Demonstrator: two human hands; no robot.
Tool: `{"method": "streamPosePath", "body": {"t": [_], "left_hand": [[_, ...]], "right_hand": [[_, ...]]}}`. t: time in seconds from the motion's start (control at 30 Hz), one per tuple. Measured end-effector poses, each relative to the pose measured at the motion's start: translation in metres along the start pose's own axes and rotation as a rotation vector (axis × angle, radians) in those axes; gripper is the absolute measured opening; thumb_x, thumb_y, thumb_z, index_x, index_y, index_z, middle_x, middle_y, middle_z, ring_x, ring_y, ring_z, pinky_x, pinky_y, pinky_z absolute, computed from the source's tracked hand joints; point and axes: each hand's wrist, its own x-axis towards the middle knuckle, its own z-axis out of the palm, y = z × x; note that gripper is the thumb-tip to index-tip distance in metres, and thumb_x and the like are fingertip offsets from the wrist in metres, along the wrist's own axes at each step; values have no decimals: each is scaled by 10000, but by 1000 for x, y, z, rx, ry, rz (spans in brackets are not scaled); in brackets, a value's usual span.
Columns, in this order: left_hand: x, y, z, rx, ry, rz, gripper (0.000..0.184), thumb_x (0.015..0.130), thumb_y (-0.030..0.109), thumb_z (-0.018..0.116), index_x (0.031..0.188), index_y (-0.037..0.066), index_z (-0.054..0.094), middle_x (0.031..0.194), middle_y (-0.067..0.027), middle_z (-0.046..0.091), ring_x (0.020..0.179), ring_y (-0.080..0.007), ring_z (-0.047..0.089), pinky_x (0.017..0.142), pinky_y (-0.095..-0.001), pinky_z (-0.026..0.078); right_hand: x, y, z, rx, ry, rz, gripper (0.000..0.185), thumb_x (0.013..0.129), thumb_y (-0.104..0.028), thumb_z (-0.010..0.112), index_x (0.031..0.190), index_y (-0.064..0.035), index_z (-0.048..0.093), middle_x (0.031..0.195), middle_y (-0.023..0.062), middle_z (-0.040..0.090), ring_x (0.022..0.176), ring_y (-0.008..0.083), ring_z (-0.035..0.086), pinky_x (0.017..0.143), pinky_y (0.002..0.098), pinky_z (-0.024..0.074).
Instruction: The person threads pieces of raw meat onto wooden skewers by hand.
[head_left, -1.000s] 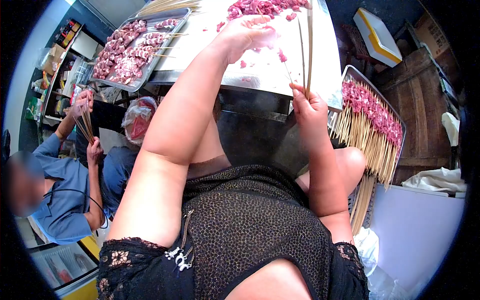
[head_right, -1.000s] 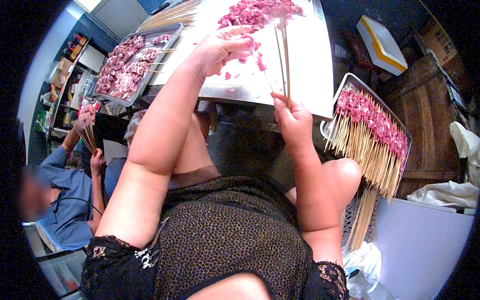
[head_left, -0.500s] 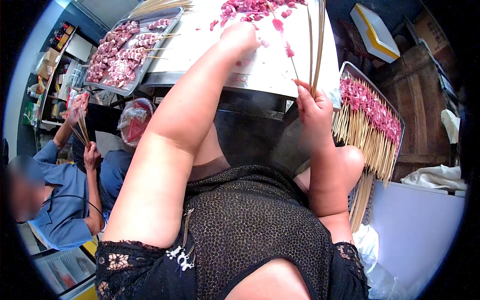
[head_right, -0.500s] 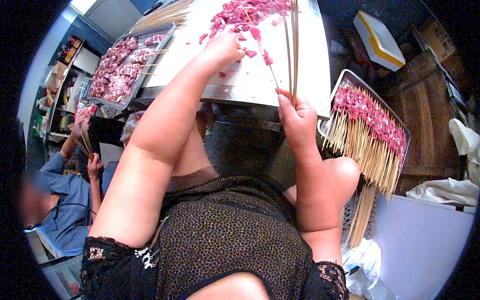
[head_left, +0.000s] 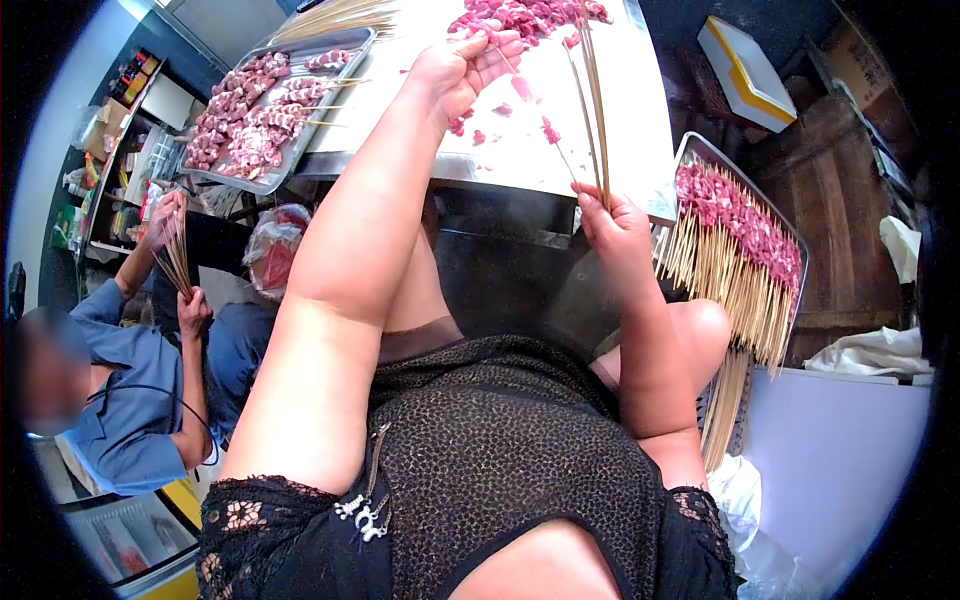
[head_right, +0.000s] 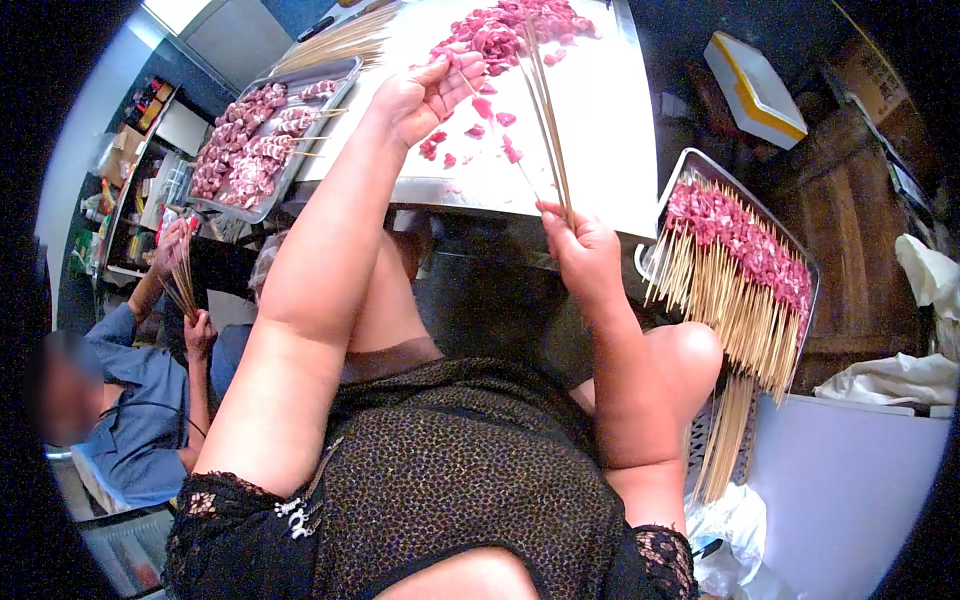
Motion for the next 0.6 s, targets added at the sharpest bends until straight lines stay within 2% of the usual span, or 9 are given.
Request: {"method": "streamPosePath", "body": {"t": [0.07, 0.2, 0.27, 0.4, 0.47, 0.6], "left_hand": [[-1, 1, -1, -145, -38, -31, 223, 938, 79, 409, 1083, -68, 492, 1080, -232, 578, 1019, -306, 589, 901, -398, 506], [-5, 1, 6, -6, 3, 59, 231, 949, 87, 381, 1082, -73, 480, 1076, -232, 574, 1012, -315, 588, 900, -410, 507], [-6, 2, 8, -11, 118, 73, 232, 955, 101, 375, 1077, -70, 476, 1056, -221, 578, 990, -314, 596, 893, -413, 511], [-5, 1, 5, 1, 103, 84, 240, 956, 118, 378, 1058, -61, 502, 980, -210, 601, 927, -314, 621, 843, -413, 533], [-6, 2, 8, 40, 73, 84, 235, 956, 117, 378, 1058, -52, 506, 980, -211, 606, 915, -311, 627, 835, -406, 537], [-5, 4, 4, 114, 35, 72, 238, 958, 115, 378, 1049, -69, 499, 1003, -191, 604, 946, -300, 615, 875, -404, 521]], "right_hand": [[-1, -1, 3, 4, 13, 6, 213, 905, -100, 522, 1059, 24, 600, 602, -95, 395, 495, 3, 310, 446, 168, 227], [-1, -1, 2, -16, 12, 2, 212, 907, -96, 519, 1059, 27, 597, 603, -95, 394, 494, 3, 309, 446, 168, 227], [-2, 0, 1, -16, 6, 7, 210, 907, -93, 516, 1057, 30, 597, 601, -96, 394, 492, 3, 306, 444, 169, 226], [-4, -6, 3, 15, 9, 17, 208, 906, -98, 518, 1051, 27, 599, 599, -94, 393, 496, 2, 307, 446, 170, 225], [-3, -5, -2, -46, 7, 54, 208, 886, -131, 554, 1034, -14, 642, 621, -67, 475, 532, 13, 398, 478, 174, 323], [-2, -4, -2, -49, 36, 34, 206, 887, -135, 557, 1033, -19, 644, 620, -68, 473, 526, 14, 392, 474, 173, 319]]}}
